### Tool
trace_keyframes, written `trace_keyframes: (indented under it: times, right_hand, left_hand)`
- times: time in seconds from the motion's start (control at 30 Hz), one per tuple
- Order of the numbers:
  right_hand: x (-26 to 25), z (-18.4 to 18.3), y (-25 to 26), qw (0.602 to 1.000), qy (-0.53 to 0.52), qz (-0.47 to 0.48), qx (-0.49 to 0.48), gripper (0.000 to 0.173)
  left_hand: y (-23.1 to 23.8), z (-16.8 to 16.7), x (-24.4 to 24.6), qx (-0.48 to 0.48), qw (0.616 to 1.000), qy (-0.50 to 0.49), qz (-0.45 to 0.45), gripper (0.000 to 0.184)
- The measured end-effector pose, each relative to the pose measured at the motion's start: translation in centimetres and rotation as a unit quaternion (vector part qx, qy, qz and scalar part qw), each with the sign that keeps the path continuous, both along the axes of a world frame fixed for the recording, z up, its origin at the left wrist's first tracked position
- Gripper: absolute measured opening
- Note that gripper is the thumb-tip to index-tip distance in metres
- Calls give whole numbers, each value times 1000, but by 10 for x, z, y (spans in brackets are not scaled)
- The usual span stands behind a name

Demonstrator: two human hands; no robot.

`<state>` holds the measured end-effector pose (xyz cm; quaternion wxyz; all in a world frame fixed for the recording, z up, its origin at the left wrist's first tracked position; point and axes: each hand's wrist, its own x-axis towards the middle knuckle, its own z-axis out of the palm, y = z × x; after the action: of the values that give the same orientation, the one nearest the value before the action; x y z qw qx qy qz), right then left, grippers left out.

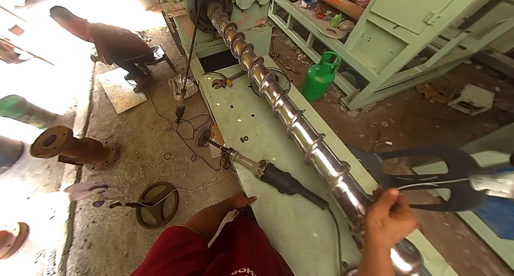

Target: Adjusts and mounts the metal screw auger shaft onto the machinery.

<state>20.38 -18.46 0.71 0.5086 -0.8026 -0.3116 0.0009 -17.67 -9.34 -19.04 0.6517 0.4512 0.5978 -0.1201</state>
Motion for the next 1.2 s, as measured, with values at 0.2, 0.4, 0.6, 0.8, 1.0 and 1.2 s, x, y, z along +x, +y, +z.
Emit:
trace_keyframes:
  times: [0.2, 0.4, 0.6, 0.8, 1.0, 1.2]
  right_hand:
    - [-2, 2, 0, 1000, 8, -1, -7, 47]
    - [0, 0, 0, 1000, 5, -1, -6, 47]
    - [0, 1, 0, 1000, 8, -1, -7, 49]
    - [-1, 3, 0, 1000, 5, -5, -17, 48]
    - [-3, 2, -1, 1000, 8, -12, -13, 47]
    - [-2, 2, -1, 1000, 4, -9, -17, 48]
  left_hand:
    - [-2, -3, -1, 1, 1000, -3, -1, 70]
    - [-1, -3, -1, -1, 1000, -8, 3, 69]
    - [-2, -6, 0, -2, 1000, -6, 8, 71]
    - [-1, -4, 0, -9, 1000, -2, 8, 69]
    - [-1, -8, -1, -9, 1000, -4, 8, 69]
    - [-2, -11, -2, -5, 1000, 2, 7, 71]
